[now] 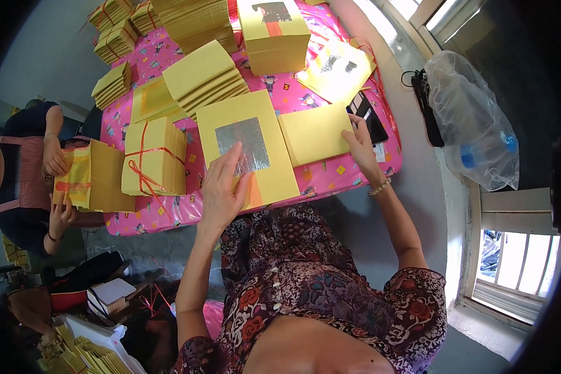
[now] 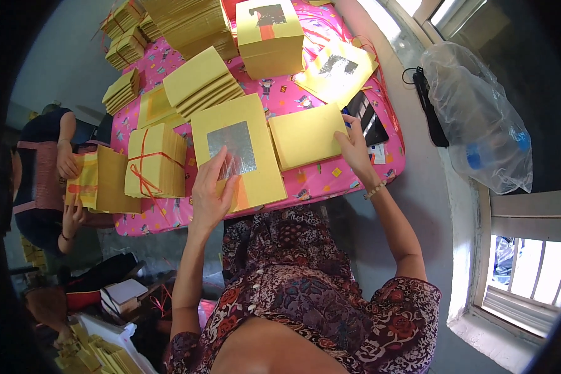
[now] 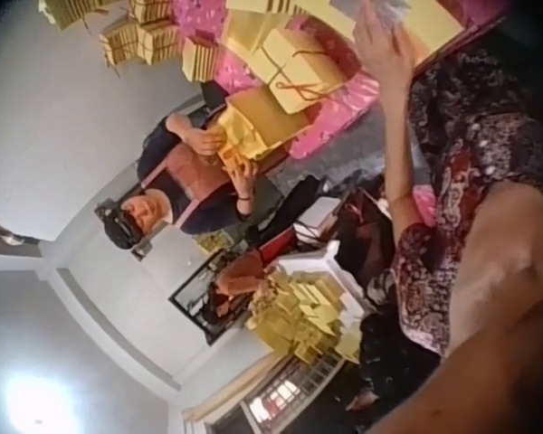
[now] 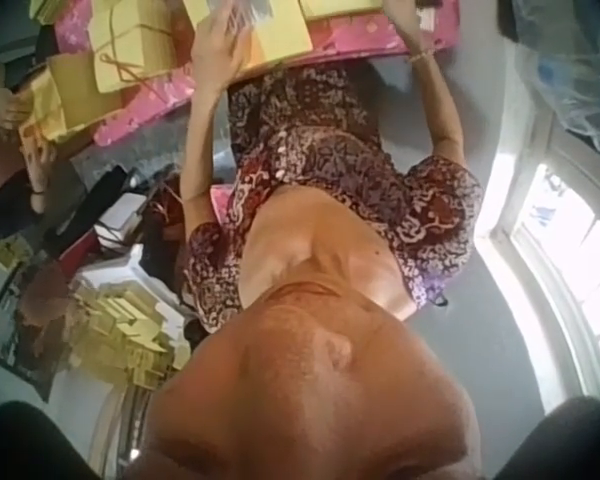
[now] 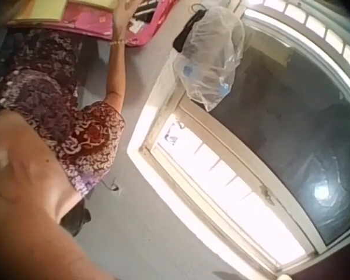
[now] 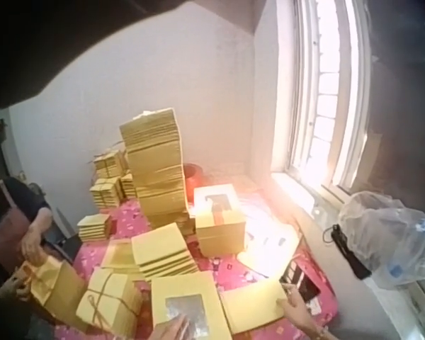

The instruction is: Tying ribbons around stacks of yellow paper for packaging.

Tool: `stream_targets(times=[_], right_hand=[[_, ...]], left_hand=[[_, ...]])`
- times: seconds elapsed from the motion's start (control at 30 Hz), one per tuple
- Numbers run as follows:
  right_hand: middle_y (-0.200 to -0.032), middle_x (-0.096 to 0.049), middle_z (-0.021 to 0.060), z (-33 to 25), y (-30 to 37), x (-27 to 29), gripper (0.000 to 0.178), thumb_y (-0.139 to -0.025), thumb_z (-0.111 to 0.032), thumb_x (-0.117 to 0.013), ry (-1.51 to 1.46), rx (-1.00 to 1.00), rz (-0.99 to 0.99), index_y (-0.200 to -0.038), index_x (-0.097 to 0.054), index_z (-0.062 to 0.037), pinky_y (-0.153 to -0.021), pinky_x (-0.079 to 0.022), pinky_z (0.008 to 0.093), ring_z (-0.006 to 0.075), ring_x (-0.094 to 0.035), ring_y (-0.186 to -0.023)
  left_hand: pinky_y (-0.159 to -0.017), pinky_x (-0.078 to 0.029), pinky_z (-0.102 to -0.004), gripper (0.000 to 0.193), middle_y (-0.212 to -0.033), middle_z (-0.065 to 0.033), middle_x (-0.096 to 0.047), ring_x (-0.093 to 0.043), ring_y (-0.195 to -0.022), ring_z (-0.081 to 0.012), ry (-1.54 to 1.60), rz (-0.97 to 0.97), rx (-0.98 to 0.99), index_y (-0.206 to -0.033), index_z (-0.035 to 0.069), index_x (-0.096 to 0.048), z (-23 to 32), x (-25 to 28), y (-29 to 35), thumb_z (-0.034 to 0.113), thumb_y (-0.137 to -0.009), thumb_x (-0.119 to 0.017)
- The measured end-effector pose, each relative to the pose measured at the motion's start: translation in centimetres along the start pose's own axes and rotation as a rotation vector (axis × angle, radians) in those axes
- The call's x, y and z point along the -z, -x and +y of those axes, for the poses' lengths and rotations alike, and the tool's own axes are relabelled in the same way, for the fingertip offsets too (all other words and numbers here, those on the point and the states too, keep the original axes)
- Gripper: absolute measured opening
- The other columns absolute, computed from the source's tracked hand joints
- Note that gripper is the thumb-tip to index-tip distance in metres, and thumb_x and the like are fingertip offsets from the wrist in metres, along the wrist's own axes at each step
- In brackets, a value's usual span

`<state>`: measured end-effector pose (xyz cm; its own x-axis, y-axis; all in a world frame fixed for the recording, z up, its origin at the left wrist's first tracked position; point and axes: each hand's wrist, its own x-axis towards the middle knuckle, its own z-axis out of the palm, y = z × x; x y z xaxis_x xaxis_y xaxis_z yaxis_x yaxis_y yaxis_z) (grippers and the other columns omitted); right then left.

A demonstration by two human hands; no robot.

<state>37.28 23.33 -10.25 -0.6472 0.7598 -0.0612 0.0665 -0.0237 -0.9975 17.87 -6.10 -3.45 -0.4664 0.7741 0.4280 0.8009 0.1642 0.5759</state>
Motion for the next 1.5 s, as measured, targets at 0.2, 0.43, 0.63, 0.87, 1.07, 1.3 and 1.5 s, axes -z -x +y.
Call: stream_targets(times=[0.2, 0.43, 0.63, 0.87, 1.07, 1.3, 1.5], right_hand=[[-0.117, -0.064, 0.0236, 1.0, 0.4, -1.0, 0.046, -0.097, -0.011, -0.055, 0.567, 0.252, 0.039, -0.139, -0.038, 0.0004, -0.091, -0.05, 0.0389, 0.0319, -0.066, -0.104], [-0.12, -0.058, 0.0306, 1.0, 0.4, -1.3, 0.047, -0.095, -0.01, -0.056, 0.972, 0.485, 0.12, -0.137, -0.04, 0.0036, -0.091, -0.05, 0.0452, 0.0452, -0.06, -0.109], [-0.12, -0.058, 0.022, 0.1, -0.1, -0.3, 0.04, -0.1, -0.011, -0.052, 0.394, 0.158, 0.108, -0.135, -0.039, 0.0029, -0.095, -0.047, 0.036, 0.0284, -0.06, -0.112], [-0.138, -0.047, 0.0146, -0.8, 1.5, 1.2, 0.04, -0.103, -0.008, -0.045, 0.048, 0.379, 0.135, -0.139, -0.035, 0.0046, -0.11, -0.034, 0.0314, 0.0183, -0.047, -0.127], [-0.137, -0.05, 0.013, -1.8, 2.3, 0.9, 0.04, -0.103, -0.009, -0.045, -0.051, 0.137, 0.153, -0.14, -0.037, 0.0051, -0.11, -0.035, 0.0315, 0.0173, -0.049, -0.126], [-0.132, -0.054, 0.0114, -1.9, 0.5, 1.3, 0.038, -0.103, -0.009, -0.045, -0.169, 0.094, 0.115, -0.138, -0.039, 0.0039, -0.105, -0.04, 0.0295, 0.0153, -0.052, -0.12], [-0.128, -0.055, 0.0184, 0.2, 0.6, -1.1, 0.039, -0.102, -0.012, -0.048, 0.281, 0.29, 0.048, -0.136, -0.039, 0.0045, -0.098, -0.047, 0.0349, 0.0235, -0.059, -0.115]], left_hand=[[-0.094, -0.049, -0.0416, 0.063, -0.122, -0.0164, -0.064, -0.061, -0.11, -0.033, -0.005, -0.008, -0.002, -0.144, 0.004, -0.049, -0.1, 0.1, 0.1, 0.009, -0.085, -0.073], [-0.096, -0.049, -0.0412, 0.057, -0.122, -0.0187, -0.064, -0.061, -0.111, -0.0341, -0.021, -0.013, -0.007, -0.141, 0.001, -0.05, 0.2, 0.2, 0.0, 0.006, -0.088, -0.07], [-0.098, -0.048, -0.041, 0.055, -0.124, -0.0186, -0.063, -0.061, -0.112, -0.0339, -0.016, -0.037, 0.0, -0.141, 0.001, -0.051, 0.2, 0.4, -0.1, 0.007, -0.088, -0.069], [-0.096, -0.049, -0.0427, 0.052, -0.123, -0.0168, -0.063, -0.06, -0.113, -0.0345, 0.01, -0.003, 0.001, -0.136, 0.003, -0.056, 1.4, 0.4, -0.1, 0.005, -0.086, -0.07], [-0.094, -0.052, -0.0415, 0.045, -0.121, -0.0159, -0.064, -0.065, -0.107, -0.0322, 0.25, -0.15, -0.36, -0.125, 0.0, -0.063, 9.4, -4.5, 2.0, 0.002, -0.081, -0.068], [-0.117, -0.024, -0.0571, 0.087, -0.152, -0.0312, -0.025, -0.025, -0.141, -0.0495, 0.012, -0.301, -0.119, -0.15, -0.013, -0.02, 9.8, -14.4, 2.9, 0.018, -0.085, -0.069], [-0.118, -0.018, -0.0586, 0.095, -0.151, -0.0316, -0.026, -0.024, -0.141, -0.0486, -0.089, -0.247, 0.008, -0.149, -0.013, -0.021, 7.5, -18.1, 2.5, 0.028, -0.081, -0.073]])
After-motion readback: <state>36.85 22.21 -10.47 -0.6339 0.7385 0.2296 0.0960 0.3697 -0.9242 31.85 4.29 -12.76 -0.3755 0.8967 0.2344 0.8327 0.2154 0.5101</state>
